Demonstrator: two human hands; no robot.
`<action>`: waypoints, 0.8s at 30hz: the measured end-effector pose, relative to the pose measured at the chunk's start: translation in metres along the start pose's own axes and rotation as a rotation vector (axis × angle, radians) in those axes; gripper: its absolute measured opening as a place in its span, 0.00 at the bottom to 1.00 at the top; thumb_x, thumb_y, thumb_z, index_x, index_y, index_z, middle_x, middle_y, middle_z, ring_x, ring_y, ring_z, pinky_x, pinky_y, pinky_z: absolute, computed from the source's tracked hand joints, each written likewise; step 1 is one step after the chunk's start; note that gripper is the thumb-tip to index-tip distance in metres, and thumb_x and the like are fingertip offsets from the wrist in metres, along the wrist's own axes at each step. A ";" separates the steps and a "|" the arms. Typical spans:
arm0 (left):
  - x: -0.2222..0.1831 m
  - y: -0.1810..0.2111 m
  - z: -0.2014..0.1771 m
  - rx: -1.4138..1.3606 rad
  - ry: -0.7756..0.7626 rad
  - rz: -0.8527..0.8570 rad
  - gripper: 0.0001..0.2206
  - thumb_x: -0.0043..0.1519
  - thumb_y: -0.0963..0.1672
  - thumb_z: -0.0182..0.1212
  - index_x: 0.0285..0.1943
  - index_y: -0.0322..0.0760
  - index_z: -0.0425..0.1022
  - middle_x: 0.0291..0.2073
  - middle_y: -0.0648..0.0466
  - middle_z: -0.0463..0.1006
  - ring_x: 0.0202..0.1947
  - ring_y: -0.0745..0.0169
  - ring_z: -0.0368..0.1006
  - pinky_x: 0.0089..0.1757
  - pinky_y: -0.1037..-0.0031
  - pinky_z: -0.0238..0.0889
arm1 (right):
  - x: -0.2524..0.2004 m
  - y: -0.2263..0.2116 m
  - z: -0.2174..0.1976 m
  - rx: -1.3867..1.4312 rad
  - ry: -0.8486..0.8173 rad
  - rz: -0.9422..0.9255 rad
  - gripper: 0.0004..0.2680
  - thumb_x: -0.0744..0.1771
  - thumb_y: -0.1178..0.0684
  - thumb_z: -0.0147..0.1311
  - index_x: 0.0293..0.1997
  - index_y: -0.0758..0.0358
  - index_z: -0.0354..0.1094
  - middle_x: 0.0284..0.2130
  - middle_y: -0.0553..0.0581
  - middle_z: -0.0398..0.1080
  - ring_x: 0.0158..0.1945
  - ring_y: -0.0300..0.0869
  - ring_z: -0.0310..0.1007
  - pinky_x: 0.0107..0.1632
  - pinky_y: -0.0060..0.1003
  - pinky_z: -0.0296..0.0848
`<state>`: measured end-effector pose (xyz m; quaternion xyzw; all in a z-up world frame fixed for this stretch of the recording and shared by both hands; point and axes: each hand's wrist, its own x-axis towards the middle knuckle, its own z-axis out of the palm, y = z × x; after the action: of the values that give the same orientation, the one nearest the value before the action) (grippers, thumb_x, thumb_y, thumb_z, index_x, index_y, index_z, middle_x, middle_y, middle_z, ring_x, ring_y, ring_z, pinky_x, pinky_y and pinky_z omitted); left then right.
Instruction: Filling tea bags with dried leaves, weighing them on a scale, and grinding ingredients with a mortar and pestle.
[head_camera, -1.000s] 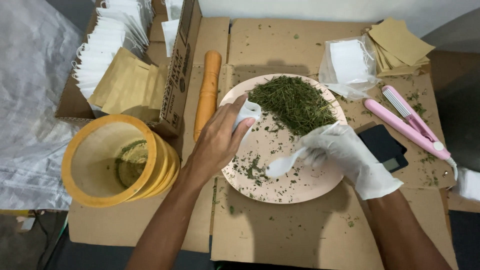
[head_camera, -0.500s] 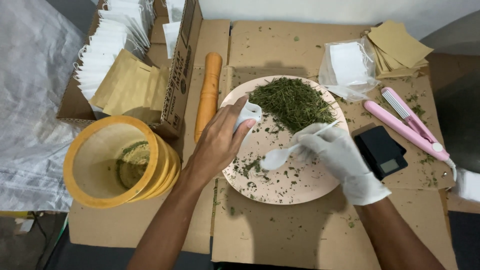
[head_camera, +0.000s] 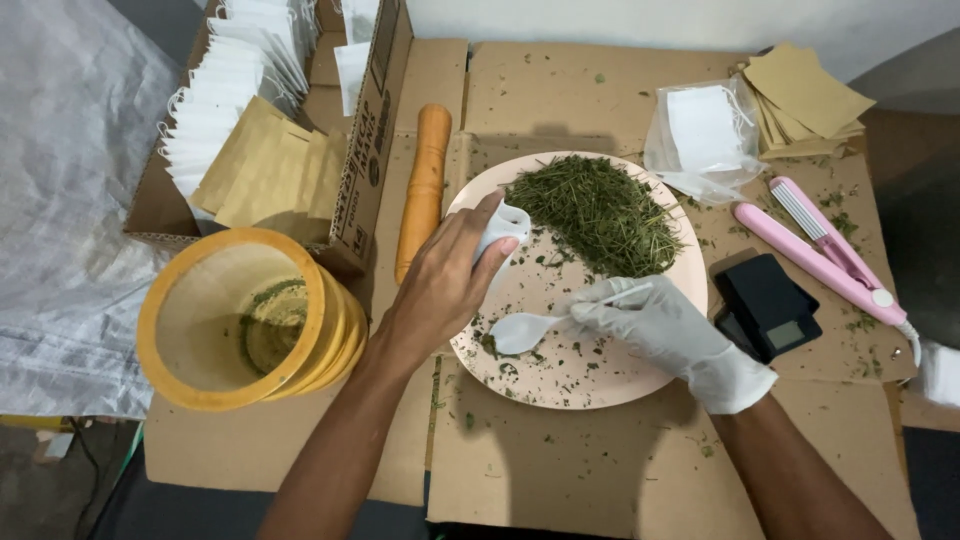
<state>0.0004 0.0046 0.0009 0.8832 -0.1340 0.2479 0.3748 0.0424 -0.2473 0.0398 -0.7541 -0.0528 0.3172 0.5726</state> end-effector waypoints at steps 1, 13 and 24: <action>0.000 -0.001 0.000 0.004 -0.005 -0.001 0.23 0.77 0.47 0.56 0.76 0.25 0.69 0.45 0.33 0.81 0.45 0.36 0.80 0.42 0.53 0.74 | -0.001 -0.003 0.004 -0.002 0.027 0.042 0.07 0.66 0.61 0.69 0.47 0.66 0.87 0.41 0.73 0.88 0.46 0.55 0.84 0.56 0.50 0.78; 0.003 0.005 -0.004 0.015 0.005 0.003 0.22 0.77 0.47 0.56 0.76 0.25 0.70 0.43 0.34 0.80 0.44 0.35 0.80 0.41 0.54 0.74 | 0.013 0.000 -0.002 0.162 0.109 0.102 0.10 0.67 0.60 0.66 0.51 0.77 0.83 0.41 0.74 0.85 0.46 0.56 0.87 0.48 0.45 0.86; -0.002 0.001 0.001 0.042 -0.136 -0.103 0.27 0.79 0.53 0.41 0.81 0.32 0.58 0.59 0.39 0.79 0.60 0.44 0.77 0.58 0.51 0.73 | 0.009 -0.015 -0.060 0.318 0.133 -0.351 0.09 0.71 0.64 0.58 0.56 0.77 0.78 0.40 0.72 0.83 0.39 0.53 0.86 0.47 0.37 0.89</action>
<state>-0.0015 0.0034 0.0004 0.9113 -0.1085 0.1705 0.3586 0.0863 -0.2883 0.0585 -0.6530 -0.0947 0.1666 0.7327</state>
